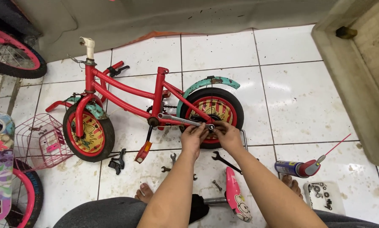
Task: The person loosens the nuts on a bicycle wheel axle using a wrench.
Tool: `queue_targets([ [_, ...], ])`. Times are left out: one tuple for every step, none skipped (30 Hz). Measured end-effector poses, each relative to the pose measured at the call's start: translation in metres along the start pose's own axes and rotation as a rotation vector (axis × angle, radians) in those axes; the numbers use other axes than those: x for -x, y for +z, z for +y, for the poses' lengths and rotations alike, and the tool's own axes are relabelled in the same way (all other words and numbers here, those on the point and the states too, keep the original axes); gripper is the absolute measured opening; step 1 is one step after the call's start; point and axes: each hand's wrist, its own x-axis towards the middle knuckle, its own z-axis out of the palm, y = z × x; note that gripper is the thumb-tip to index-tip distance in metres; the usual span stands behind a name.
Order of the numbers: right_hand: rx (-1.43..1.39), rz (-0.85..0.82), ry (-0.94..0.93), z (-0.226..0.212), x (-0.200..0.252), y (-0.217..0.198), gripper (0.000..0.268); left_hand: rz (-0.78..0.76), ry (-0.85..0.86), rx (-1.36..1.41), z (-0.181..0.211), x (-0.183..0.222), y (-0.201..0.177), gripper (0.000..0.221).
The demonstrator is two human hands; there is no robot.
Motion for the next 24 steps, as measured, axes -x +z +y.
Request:
queue_targets([
  [0.000,-0.003,0.003,0.004,0.002,0.003,0.032,0.004,-0.002,0.000,0.001,0.001,-0.001,0.043],
  [-0.025,0.024,0.009,0.006,0.001,0.005,0.031,-0.004,0.017,-0.055,0.004,0.001,-0.001,0.042],
  [-0.050,0.050,0.015,0.008,0.001,0.007,0.030,-0.011,0.036,-0.110,0.007,0.001,0.000,0.040],
  [-0.050,0.053,0.014,0.007,0.001,0.008,0.030,-0.013,0.037,-0.110,0.006,-0.002,-0.001,0.040],
  [-0.079,0.051,0.060,0.005,0.001,0.010,0.031,-0.026,0.047,-0.152,0.004,-0.004,-0.002,0.040],
  [-0.108,0.049,0.106,0.004,0.001,0.011,0.032,-0.040,0.058,-0.194,0.004,-0.007,-0.002,0.040],
  [-0.109,0.052,0.105,0.000,0.003,0.010,0.032,-0.043,0.059,-0.196,0.006,-0.005,-0.002,0.040],
  [-0.144,0.055,0.137,-0.004,0.005,0.009,0.032,-0.048,0.062,-0.243,0.008,-0.004,-0.002,0.039],
  [-0.179,0.057,0.169,-0.007,0.007,0.009,0.032,-0.052,0.066,-0.291,0.010,-0.002,-0.003,0.038],
  [-0.179,0.057,0.170,-0.010,0.009,0.008,0.032,-0.052,0.064,-0.291,0.010,-0.002,-0.004,0.038],
  [-0.213,0.055,0.192,-0.012,0.010,0.008,0.033,-0.062,0.075,-0.353,0.011,-0.002,-0.004,0.035],
  [-0.247,0.053,0.206,-0.017,0.009,0.007,0.034,-0.073,0.092,-0.413,0.013,-0.003,-0.003,0.033],
  [-0.245,0.052,0.202,-0.011,0.004,0.007,0.034,-0.073,0.096,-0.410,0.014,-0.009,-0.004,0.033],
  [-0.175,0.060,0.188,-0.005,0.001,0.008,0.033,-0.099,0.123,-0.480,0.013,-0.013,-0.007,0.033],
  [-0.104,0.068,0.173,0.002,-0.003,0.008,0.031,-0.124,0.149,-0.551,0.012,-0.016,-0.010,0.034],
  [-0.104,0.065,0.181,0.003,0.000,0.009,0.031,-0.122,0.142,-0.553,0.013,-0.012,-0.010,0.034],
  [-0.117,0.070,0.154,0.003,0.002,0.008,0.032,-0.119,0.124,-0.561,0.015,-0.008,-0.011,0.033],
  [-0.131,0.084,0.114,-0.002,-0.003,0.005,0.033,-0.124,0.119,-0.566,0.021,-0.009,-0.005,0.033],
  [-0.132,0.091,0.108,0.000,-0.003,0.005,0.033,-0.131,0.125,-0.566,0.020,-0.009,-0.005,0.033],
  [-0.115,0.066,0.115,0.001,-0.004,0.005,0.031,-0.109,0.097,-0.533,0.019,-0.009,-0.005,0.033],
  [-0.097,0.042,0.121,0.003,-0.004,0.006,0.029,-0.088,0.069,-0.499,0.017,-0.010,-0.005,0.033],
  [-0.094,0.039,0.125,0.009,-0.007,0.007,0.029,-0.085,0.065,-0.498,0.016,-0.007,-0.005,0.033],
  [-0.091,0.047,0.111,0.015,-0.010,0.008,0.027,-0.069,0.031,-0.445,0.015,-0.005,-0.006,0.039],
  [-0.088,0.053,0.094,0.019,-0.015,0.009,0.025,-0.050,0.001,-0.391,0.016,-0.005,-0.006,0.044],
])
